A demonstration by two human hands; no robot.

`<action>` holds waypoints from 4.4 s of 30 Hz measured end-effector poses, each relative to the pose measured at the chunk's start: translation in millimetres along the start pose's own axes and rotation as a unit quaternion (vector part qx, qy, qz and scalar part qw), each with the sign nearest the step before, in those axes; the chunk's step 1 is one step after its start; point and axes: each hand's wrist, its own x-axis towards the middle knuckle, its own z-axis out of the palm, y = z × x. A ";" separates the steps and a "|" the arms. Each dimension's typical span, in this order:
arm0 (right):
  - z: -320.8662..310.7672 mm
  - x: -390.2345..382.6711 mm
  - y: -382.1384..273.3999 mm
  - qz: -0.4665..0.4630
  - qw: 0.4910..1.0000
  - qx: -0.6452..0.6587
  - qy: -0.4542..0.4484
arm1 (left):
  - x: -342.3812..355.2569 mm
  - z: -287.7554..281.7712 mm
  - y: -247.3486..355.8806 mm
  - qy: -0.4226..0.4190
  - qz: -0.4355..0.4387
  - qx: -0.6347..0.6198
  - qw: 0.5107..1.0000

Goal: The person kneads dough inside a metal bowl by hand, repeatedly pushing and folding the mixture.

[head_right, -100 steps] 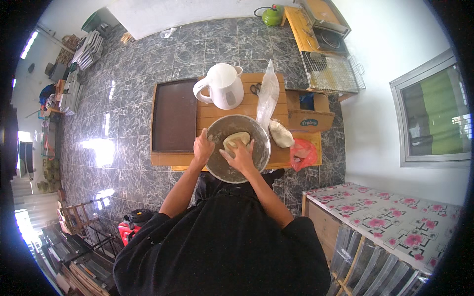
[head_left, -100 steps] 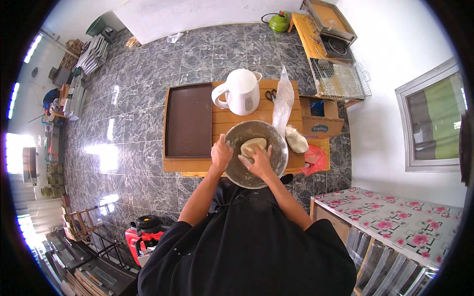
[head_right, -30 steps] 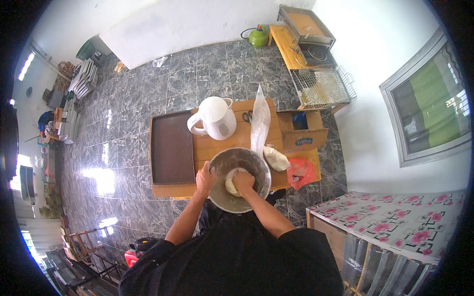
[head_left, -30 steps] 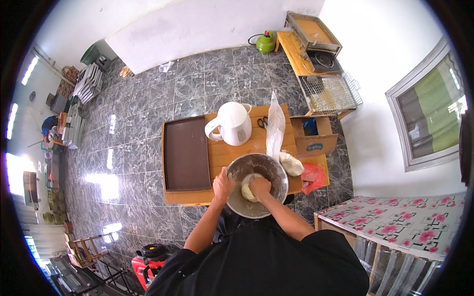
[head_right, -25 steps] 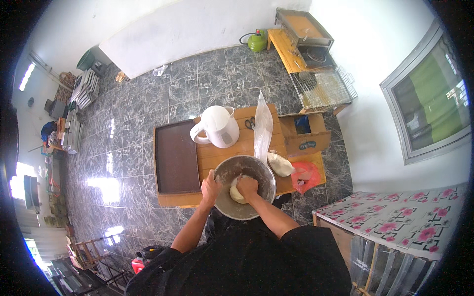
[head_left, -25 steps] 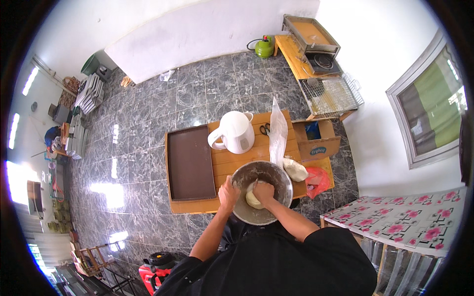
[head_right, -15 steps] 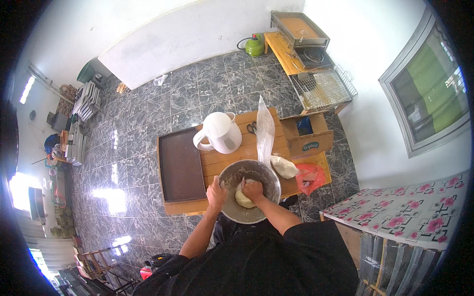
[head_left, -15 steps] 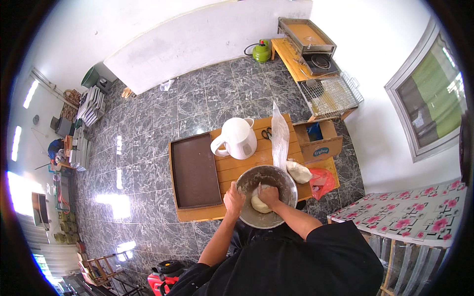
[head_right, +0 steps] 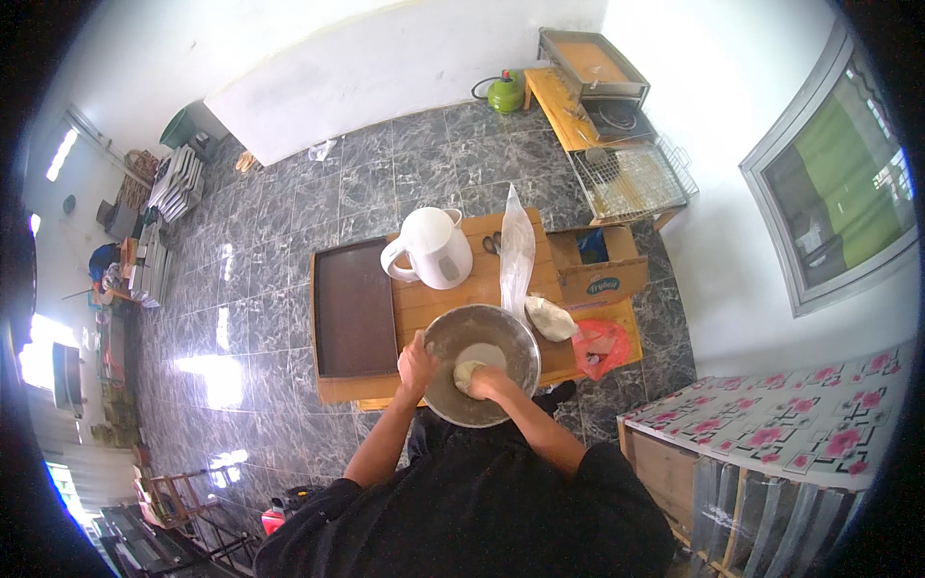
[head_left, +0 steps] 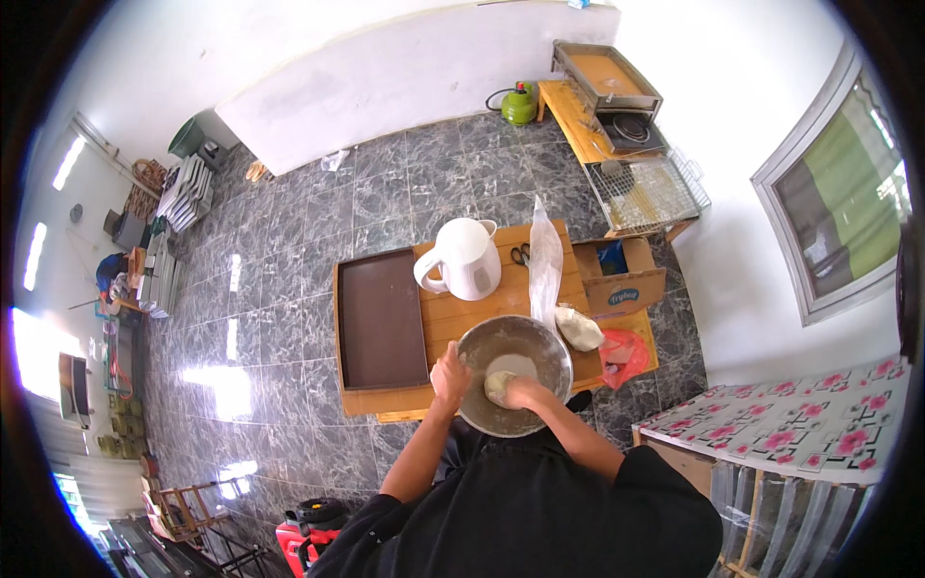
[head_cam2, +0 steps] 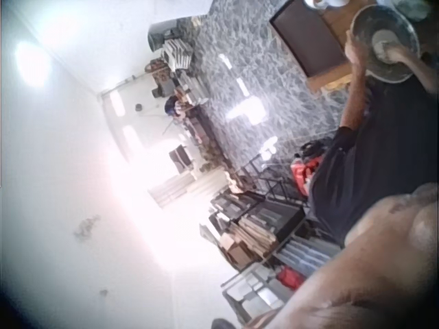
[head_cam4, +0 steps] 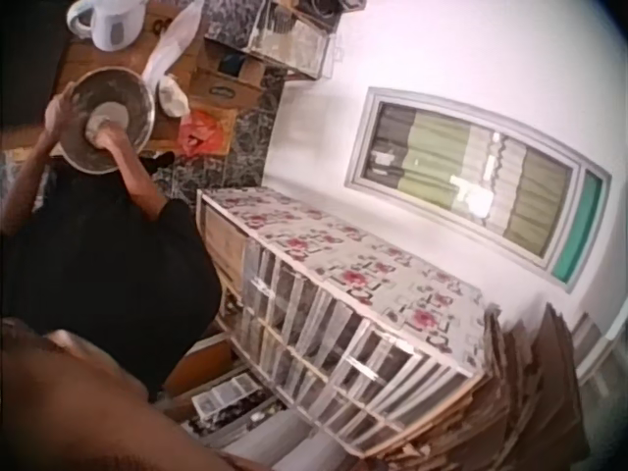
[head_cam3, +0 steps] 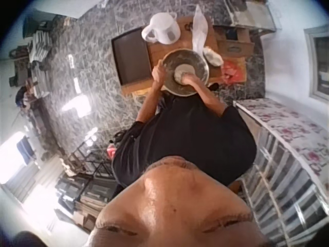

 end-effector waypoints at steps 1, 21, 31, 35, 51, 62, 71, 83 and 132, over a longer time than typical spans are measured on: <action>-2.1 -11.8 -3.9 -0.009 1.000 0.015 -0.010 | -2.5 2.1 -1.9 0.005 0.010 -0.001 1.000; -34.6 -31.0 -29.2 -0.067 0.943 0.253 0.207 | -8.9 -7.3 -12.3 0.041 -0.031 -0.027 0.998; 34.6 36.1 -27.7 -0.069 0.936 -0.023 0.344 | -0.1 -12.5 1.3 0.014 -0.043 -0.035 0.998; 28.0 57.8 -27.0 -0.038 0.930 -0.005 0.366 | 0.5 -14.2 5.9 0.002 -0.061 -0.038 0.997; 29.7 86.3 -3.4 -0.171 0.847 0.063 0.499 | 11.9 -2.6 1.6 0.015 -0.023 -0.049 0.998; 9.9 78.6 -7.4 -0.165 0.900 0.154 0.373 | 8.9 -8.2 5.4 0.009 -0.018 -0.061 0.998; 16.4 57.5 6.2 -0.172 0.944 0.068 0.275 | 16.7 -7.0 -0.7 -0.010 -0.004 -0.055 0.998; -5.6 -14.2 4.5 -0.126 0.957 0.019 0.260 | 11.8 -18.9 -11.3 0.001 -0.034 -0.051 0.998; 5.2 20.6 -9.4 0.133 0.957 0.210 0.152 | 5.1 -3.8 -14.8 0.010 0.016 -0.160 0.987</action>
